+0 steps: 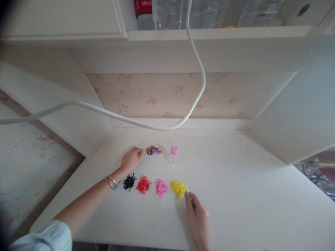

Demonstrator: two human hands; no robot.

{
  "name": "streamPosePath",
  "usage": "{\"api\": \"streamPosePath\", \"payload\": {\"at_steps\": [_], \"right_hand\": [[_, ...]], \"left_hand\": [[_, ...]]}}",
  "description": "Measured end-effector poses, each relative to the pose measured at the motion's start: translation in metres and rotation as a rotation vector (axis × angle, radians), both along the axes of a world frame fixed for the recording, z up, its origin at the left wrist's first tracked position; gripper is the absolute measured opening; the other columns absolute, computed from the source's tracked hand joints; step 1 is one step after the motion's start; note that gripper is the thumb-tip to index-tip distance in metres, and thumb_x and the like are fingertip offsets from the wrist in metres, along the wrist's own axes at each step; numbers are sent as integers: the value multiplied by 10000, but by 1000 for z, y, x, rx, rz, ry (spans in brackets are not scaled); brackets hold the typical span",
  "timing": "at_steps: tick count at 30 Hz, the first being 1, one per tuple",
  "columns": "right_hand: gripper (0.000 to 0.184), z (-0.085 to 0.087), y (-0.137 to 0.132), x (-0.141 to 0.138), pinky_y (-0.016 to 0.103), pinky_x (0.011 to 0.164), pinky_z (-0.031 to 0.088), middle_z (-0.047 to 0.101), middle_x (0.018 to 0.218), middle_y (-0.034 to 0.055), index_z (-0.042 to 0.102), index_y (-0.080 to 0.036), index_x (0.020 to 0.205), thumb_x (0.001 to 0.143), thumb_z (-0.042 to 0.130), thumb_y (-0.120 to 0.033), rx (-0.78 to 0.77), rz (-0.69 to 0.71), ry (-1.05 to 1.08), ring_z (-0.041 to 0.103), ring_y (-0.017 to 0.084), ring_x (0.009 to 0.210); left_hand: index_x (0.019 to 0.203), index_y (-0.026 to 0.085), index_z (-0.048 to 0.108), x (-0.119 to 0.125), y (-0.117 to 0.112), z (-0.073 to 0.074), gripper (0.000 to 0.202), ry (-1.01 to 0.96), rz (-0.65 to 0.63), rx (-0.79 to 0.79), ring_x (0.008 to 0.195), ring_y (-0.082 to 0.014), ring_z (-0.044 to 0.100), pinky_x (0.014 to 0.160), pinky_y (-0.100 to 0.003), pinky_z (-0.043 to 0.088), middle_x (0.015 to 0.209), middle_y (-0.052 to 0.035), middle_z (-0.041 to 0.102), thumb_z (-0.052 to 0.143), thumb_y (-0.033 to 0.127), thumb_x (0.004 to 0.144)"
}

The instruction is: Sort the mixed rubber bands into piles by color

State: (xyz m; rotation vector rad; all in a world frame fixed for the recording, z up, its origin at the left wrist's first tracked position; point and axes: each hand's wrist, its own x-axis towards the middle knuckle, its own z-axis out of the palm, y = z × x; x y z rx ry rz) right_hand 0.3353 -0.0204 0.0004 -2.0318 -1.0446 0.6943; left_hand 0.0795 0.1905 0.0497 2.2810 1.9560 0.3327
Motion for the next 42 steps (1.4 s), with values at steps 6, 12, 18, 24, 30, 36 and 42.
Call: {"api": "streamPosePath", "payload": {"at_steps": [6,12,18,24,30,36,42], "right_hand": [[581,0,0,0,204,540,392,699,725,26,701,-206,948,807,407,-687,8,5,-11,599,154,632],[572,1,0,-1,209,551,394,701,751,27,700,-210,960,813,405,-677,19,14,-12,599,156,643],[630,0,0,-3,208,525,383,683,684,29,699,-190,951,809,378,-713,36,9,-10,577,152,594],[607,-1,0,-3,200,519,364,644,628,14,696,-181,927,827,374,-687,44,15,-20,539,135,567],[611,2,0,-5,201,509,368,637,618,18,703,-170,901,814,391,-687,82,4,-6,528,133,549],[592,1,0,-4,199,521,376,665,664,20,707,-177,906,815,407,-680,85,-5,16,549,134,575],[537,0,-1,-2,195,550,392,686,733,22,708,-191,929,811,452,-649,48,0,26,580,146,643]], "left_hand": [[1000,206,624,-3,0,8,374,-27,13,8,899,-174,609,762,-283,428,1078,-64,611,300,388,959],[976,212,640,12,-16,21,339,-91,-75,7,895,-149,608,790,-253,434,1043,-51,625,336,359,953],[991,243,659,55,-72,33,347,-211,-375,-11,874,-124,605,806,-233,448,988,-26,625,347,391,949],[888,261,679,102,-111,23,383,-152,-582,-57,735,-126,610,654,-249,457,892,-26,613,327,397,951],[864,226,688,120,-112,20,381,-65,-600,-109,712,-143,621,641,-269,466,882,-52,614,348,382,937],[864,232,665,90,-110,33,407,-145,-497,-91,714,-124,617,667,-247,458,895,-37,621,297,381,955],[829,209,626,26,-122,34,377,-440,-273,0,752,-117,588,712,-223,436,842,-25,613,313,377,956]]}}
